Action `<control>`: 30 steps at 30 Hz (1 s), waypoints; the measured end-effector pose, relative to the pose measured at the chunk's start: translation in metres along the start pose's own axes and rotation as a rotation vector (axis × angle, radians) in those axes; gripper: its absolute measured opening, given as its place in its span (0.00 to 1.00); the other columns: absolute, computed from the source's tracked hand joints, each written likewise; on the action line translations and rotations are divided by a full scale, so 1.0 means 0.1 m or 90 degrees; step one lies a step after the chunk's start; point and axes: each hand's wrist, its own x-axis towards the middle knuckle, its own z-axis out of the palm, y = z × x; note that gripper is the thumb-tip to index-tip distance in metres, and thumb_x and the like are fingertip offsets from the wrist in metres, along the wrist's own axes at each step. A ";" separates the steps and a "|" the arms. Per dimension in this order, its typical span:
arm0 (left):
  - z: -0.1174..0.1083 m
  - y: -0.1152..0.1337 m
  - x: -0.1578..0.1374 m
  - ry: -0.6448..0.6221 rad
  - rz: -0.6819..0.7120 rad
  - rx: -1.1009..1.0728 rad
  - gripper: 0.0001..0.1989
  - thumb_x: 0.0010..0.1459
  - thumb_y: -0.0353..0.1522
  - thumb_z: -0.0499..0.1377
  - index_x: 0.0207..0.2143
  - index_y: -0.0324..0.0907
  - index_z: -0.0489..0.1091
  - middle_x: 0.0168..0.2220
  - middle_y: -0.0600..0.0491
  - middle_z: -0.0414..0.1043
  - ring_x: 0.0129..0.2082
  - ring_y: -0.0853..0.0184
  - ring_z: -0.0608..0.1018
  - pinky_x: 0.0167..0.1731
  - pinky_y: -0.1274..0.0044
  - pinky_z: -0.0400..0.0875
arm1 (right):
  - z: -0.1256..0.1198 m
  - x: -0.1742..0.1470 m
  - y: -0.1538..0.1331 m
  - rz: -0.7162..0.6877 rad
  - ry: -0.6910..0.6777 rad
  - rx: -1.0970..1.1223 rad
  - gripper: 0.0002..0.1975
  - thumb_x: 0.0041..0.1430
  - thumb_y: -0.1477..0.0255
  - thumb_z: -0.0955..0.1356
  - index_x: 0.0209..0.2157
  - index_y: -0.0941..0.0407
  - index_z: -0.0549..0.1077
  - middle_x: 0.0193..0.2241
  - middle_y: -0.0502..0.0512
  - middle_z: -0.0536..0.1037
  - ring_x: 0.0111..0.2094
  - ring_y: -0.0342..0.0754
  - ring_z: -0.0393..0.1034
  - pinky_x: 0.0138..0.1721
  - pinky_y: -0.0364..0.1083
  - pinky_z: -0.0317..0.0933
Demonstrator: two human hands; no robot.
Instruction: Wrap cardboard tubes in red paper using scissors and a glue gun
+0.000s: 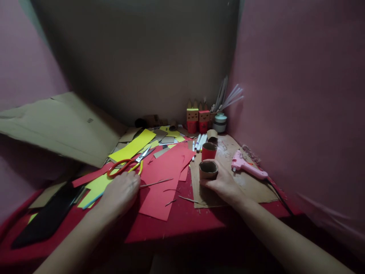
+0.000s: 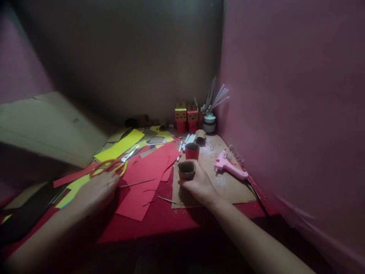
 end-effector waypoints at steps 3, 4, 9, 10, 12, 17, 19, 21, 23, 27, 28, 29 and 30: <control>-0.08 0.06 -0.07 0.002 0.028 -0.057 0.16 0.60 0.29 0.43 0.40 0.35 0.69 0.40 0.39 0.70 0.43 0.54 0.71 0.44 0.64 0.65 | 0.00 0.00 0.02 -0.005 -0.004 0.005 0.20 0.39 0.78 0.70 0.38 0.55 0.66 0.33 0.52 0.72 0.36 0.50 0.67 0.39 0.49 0.61; -0.11 0.10 -0.10 -0.001 0.050 -0.088 0.15 0.61 0.33 0.45 0.42 0.37 0.68 0.41 0.42 0.69 0.43 0.58 0.71 0.45 0.68 0.66 | 0.00 0.00 0.02 0.001 -0.007 0.008 0.20 0.40 0.78 0.70 0.38 0.55 0.66 0.33 0.51 0.72 0.36 0.50 0.67 0.39 0.49 0.61; -0.13 0.25 -0.31 -0.054 0.183 -0.282 0.15 0.55 0.41 0.57 0.45 0.47 0.65 0.45 0.50 0.66 0.44 0.62 0.69 0.42 0.72 0.67 | 0.00 -0.01 0.01 0.034 0.004 -0.005 0.19 0.40 0.76 0.71 0.37 0.54 0.66 0.30 0.50 0.71 0.33 0.49 0.67 0.35 0.48 0.60; -0.11 0.24 -0.33 -0.046 0.186 -0.290 0.17 0.54 0.42 0.58 0.46 0.47 0.65 0.46 0.49 0.65 0.45 0.61 0.68 0.43 0.71 0.66 | 0.00 -0.02 0.01 0.037 0.010 -0.007 0.19 0.40 0.76 0.71 0.37 0.54 0.66 0.30 0.49 0.71 0.32 0.49 0.67 0.34 0.48 0.59; -0.09 0.18 -0.34 -0.012 0.146 -0.270 0.17 0.56 0.41 0.57 0.46 0.44 0.65 0.47 0.47 0.65 0.46 0.59 0.68 0.45 0.68 0.65 | 0.00 -0.02 0.01 0.040 0.014 -0.003 0.19 0.40 0.76 0.71 0.37 0.54 0.66 0.30 0.49 0.71 0.32 0.48 0.66 0.34 0.48 0.59; -0.06 0.15 -0.05 0.005 0.067 -0.231 0.17 0.57 0.39 0.54 0.44 0.39 0.66 0.43 0.45 0.68 0.45 0.58 0.68 0.45 0.68 0.64 | 0.01 -0.03 0.01 0.034 -0.016 0.047 0.19 0.42 0.74 0.72 0.38 0.55 0.66 0.31 0.50 0.72 0.33 0.48 0.67 0.34 0.47 0.60; -0.03 0.24 0.09 0.003 0.076 -0.201 0.16 0.56 0.39 0.55 0.44 0.39 0.67 0.42 0.46 0.69 0.44 0.58 0.68 0.44 0.68 0.64 | 0.02 -0.04 0.00 0.035 -0.031 0.065 0.19 0.42 0.73 0.72 0.39 0.54 0.66 0.31 0.50 0.72 0.33 0.48 0.67 0.34 0.48 0.61; 0.02 0.34 0.18 -0.010 0.098 -0.179 0.13 0.54 0.37 0.57 0.40 0.40 0.69 0.39 0.46 0.70 0.40 0.59 0.69 0.40 0.69 0.64 | 0.02 -0.05 -0.01 0.035 -0.032 0.069 0.19 0.42 0.73 0.72 0.38 0.54 0.66 0.31 0.50 0.72 0.33 0.48 0.67 0.34 0.48 0.61; 0.08 0.43 0.20 -0.028 0.123 -0.170 0.07 0.55 0.34 0.54 0.33 0.41 0.69 0.34 0.49 0.70 0.33 0.62 0.69 0.33 0.71 0.63 | 0.02 -0.05 -0.03 0.036 -0.022 0.066 0.18 0.41 0.73 0.72 0.36 0.54 0.66 0.30 0.50 0.71 0.32 0.48 0.67 0.34 0.48 0.61; 0.13 0.52 0.09 -0.043 0.153 -0.155 0.11 0.57 0.29 0.47 0.23 0.42 0.65 0.23 0.51 0.67 0.22 0.66 0.65 0.24 0.73 0.55 | 0.01 -0.06 -0.06 0.050 -0.008 0.097 0.18 0.41 0.73 0.72 0.36 0.54 0.66 0.28 0.50 0.70 0.31 0.48 0.66 0.33 0.49 0.62; 0.12 0.54 0.05 -0.041 0.158 -0.154 0.11 0.57 0.29 0.47 0.23 0.42 0.64 0.23 0.51 0.67 0.22 0.66 0.64 0.24 0.73 0.54 | 0.01 -0.06 -0.05 0.053 -0.007 0.110 0.18 0.41 0.73 0.72 0.36 0.55 0.66 0.29 0.50 0.70 0.31 0.48 0.66 0.33 0.48 0.62; 0.12 0.58 0.01 -0.039 0.165 -0.157 0.11 0.57 0.29 0.47 0.24 0.42 0.64 0.23 0.51 0.67 0.22 0.66 0.64 0.23 0.73 0.54 | 0.01 -0.05 -0.05 0.055 -0.009 0.121 0.19 0.41 0.73 0.72 0.37 0.55 0.66 0.29 0.50 0.70 0.31 0.47 0.66 0.33 0.48 0.62; 0.10 0.62 -0.01 -0.037 0.172 -0.161 0.10 0.58 0.30 0.47 0.26 0.43 0.64 0.24 0.51 0.68 0.23 0.65 0.65 0.24 0.73 0.55 | 0.01 -0.05 -0.04 0.053 -0.012 0.130 0.19 0.40 0.72 0.72 0.38 0.55 0.66 0.29 0.50 0.70 0.31 0.47 0.66 0.33 0.48 0.62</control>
